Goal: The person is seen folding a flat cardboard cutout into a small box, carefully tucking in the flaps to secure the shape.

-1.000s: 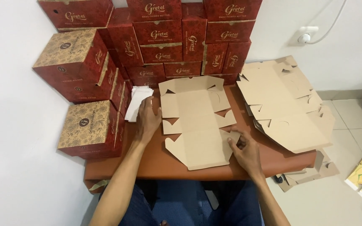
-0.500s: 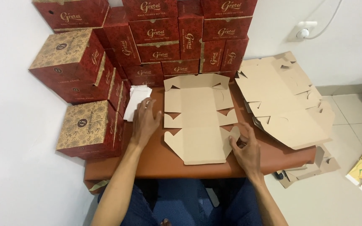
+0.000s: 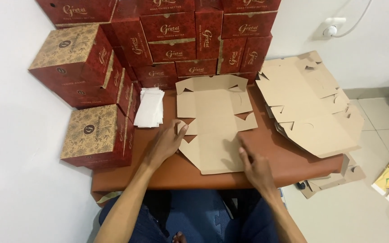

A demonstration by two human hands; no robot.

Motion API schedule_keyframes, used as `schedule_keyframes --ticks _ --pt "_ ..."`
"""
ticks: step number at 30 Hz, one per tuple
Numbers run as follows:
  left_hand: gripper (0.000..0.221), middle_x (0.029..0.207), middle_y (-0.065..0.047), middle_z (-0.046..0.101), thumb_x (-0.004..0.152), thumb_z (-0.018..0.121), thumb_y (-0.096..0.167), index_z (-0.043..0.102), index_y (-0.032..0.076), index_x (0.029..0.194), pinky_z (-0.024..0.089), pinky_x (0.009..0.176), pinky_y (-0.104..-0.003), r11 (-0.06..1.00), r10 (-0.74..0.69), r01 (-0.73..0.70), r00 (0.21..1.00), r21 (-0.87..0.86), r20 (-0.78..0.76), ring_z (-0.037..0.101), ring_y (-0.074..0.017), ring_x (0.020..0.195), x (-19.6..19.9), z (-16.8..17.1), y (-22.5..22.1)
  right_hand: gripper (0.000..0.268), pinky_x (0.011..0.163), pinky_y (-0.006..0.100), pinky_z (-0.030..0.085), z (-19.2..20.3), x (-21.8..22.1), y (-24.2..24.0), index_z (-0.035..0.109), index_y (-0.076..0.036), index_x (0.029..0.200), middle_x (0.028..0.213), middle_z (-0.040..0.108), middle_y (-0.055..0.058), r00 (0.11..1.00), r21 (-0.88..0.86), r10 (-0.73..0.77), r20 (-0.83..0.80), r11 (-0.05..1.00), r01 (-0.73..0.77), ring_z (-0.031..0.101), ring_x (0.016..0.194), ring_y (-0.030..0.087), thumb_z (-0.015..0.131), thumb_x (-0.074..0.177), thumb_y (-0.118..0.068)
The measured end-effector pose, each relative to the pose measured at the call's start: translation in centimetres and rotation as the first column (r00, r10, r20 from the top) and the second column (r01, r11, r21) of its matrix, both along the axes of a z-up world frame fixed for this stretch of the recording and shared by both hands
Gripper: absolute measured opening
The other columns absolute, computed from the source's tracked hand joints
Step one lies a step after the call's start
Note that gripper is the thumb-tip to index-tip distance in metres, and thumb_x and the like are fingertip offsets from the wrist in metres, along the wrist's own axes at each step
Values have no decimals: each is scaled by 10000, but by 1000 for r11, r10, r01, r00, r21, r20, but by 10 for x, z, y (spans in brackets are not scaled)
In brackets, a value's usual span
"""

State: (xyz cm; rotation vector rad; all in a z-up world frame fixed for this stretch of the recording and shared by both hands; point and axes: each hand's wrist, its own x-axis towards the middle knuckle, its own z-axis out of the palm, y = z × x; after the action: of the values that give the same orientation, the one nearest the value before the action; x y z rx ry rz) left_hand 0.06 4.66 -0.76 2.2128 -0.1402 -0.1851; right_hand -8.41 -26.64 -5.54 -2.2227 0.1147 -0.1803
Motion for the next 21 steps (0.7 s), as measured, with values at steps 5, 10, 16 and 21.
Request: schedule_keyframes --ticks 5,10,16,21 --pt "639 657 -208 723 1105 446 548 562 -12 1390 583 545 -418 999 -27 27 999 -23 -27 762 -330 574 6 -21 7 461 1277 482 339 31 2 14 628 -98 1516 1485 647 162 945 -104 326 38 942 -320 534 1434 360 551 1089 -252" --pt "576 672 -192 754 1097 480 444 543 -54 1379 624 599 -373 996 -33 23 991 -85 -130 791 -274 609 -7 -7 7 477 1322 416 278 16 13 -1 599 -117 1541 1562 591 98 926 -150 362 -112 915 -376 468 1506 265 460 1127 -310" --pt "557 716 -214 786 1112 443 408 597 -91 1306 625 610 -358 996 -65 53 976 -65 -205 805 -274 651 -10 -17 12 425 1230 449 432 22 32 -9 693 -183 1468 1500 673 23 884 -268 437 -165 842 -467 546 1444 281 598 1054 -197" --pt "415 973 -355 785 1095 406 142 659 -142 1259 678 710 -433 994 -97 77 956 -83 -278 833 -358 826 -13 -16 19 348 1226 470 431 7 37 -13 755 -295 1374 1453 728 -70 904 -277 385 -188 862 -425 581 1445 220 589 1068 -286"
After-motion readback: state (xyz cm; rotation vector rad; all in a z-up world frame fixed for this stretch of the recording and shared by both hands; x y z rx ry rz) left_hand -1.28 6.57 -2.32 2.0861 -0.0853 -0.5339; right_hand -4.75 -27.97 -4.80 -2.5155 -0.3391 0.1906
